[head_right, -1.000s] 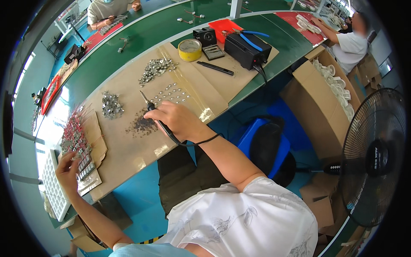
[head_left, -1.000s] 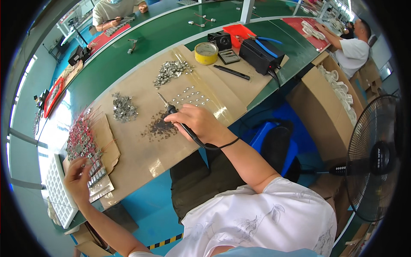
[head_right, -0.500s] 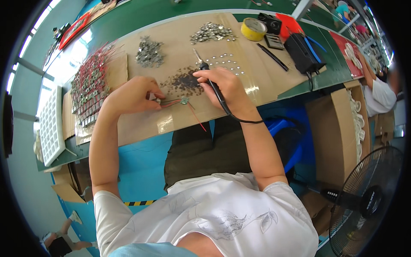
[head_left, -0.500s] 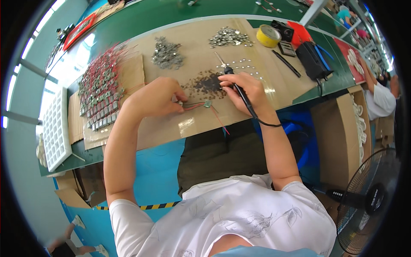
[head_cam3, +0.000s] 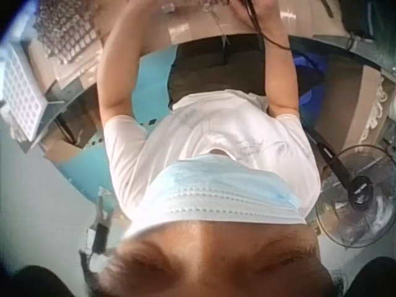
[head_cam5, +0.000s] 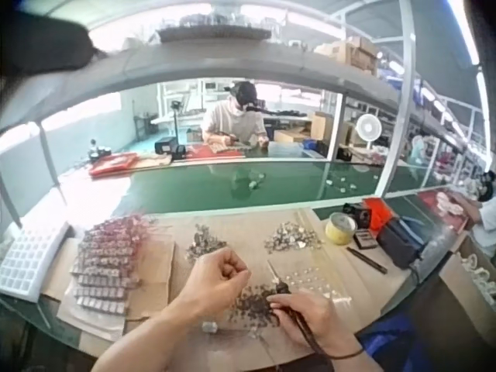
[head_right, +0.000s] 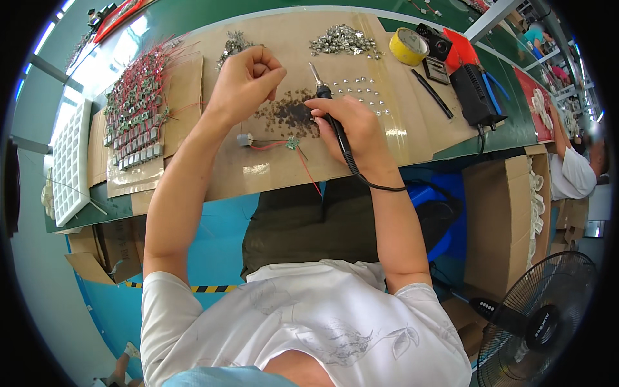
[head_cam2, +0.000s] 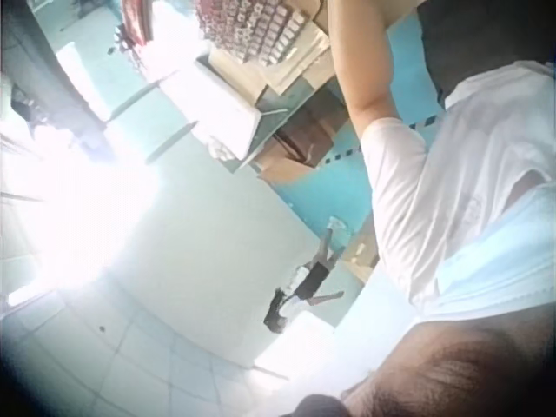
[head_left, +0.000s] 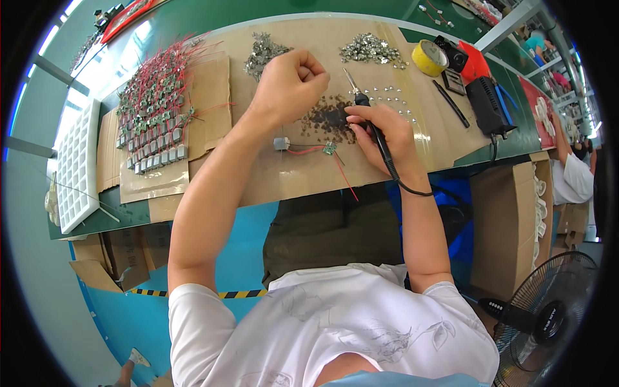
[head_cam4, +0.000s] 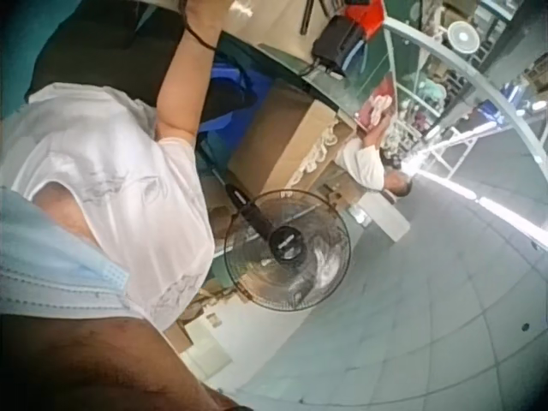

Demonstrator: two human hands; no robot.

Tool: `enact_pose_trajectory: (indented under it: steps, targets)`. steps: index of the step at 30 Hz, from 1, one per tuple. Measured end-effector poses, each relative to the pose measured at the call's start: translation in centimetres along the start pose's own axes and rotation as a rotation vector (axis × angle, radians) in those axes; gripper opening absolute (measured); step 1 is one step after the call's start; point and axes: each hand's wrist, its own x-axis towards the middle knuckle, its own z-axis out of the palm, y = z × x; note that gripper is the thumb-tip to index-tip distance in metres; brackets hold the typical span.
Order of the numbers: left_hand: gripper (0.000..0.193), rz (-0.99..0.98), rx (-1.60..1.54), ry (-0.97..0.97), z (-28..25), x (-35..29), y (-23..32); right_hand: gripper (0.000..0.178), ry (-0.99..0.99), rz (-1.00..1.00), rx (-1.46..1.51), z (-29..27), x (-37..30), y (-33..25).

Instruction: Soldering wires onto small electronic components at an assembly workbench.

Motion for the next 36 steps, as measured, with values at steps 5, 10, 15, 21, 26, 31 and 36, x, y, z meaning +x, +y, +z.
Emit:
enact_pose_trajectory:
  steps: [5, 10, 15, 21, 26, 31, 36]
  targets:
    - [0.018, -0.036, 0.002, -0.042, 0.8, -1.1, -1.5, 0.035, -0.009, 0.003, -0.013, 0.1, 0.0, 0.0]
    - [0.013, 0.046, 0.076, -0.079, 1.4, -1.1, -1.8, 0.039, 0.006, -0.002, -0.036, -0.6, 0.0, -0.6]
    - [0.012, -0.087, 0.072, -0.114, 1.2, -1.6, -0.5, 0.035, 0.142, 0.327, 0.186, -0.8, -3.0, -2.2]
    - [0.012, -0.012, 0.137, -0.187, 1.8, -1.9, -1.2, 0.025, 0.349, 0.196, 0.365, -0.7, -5.7, -1.1]
    - [0.015, 0.055, 0.228, -0.208, 1.8, -1.8, -1.3, 0.013, 0.382, 0.242, 0.31, -0.4, -5.7, -1.3]
    - [0.015, 0.04, 0.244, -0.223, 1.8, -1.9, -1.1, 0.01, 0.375, 0.253, 0.252, -0.4, -5.5, -1.6]
    - [0.016, 0.035, 0.249, -0.226, 1.8, -1.9, -0.9, 0.009, 0.353, 0.221, 0.195, -0.6, -5.1, -1.6]
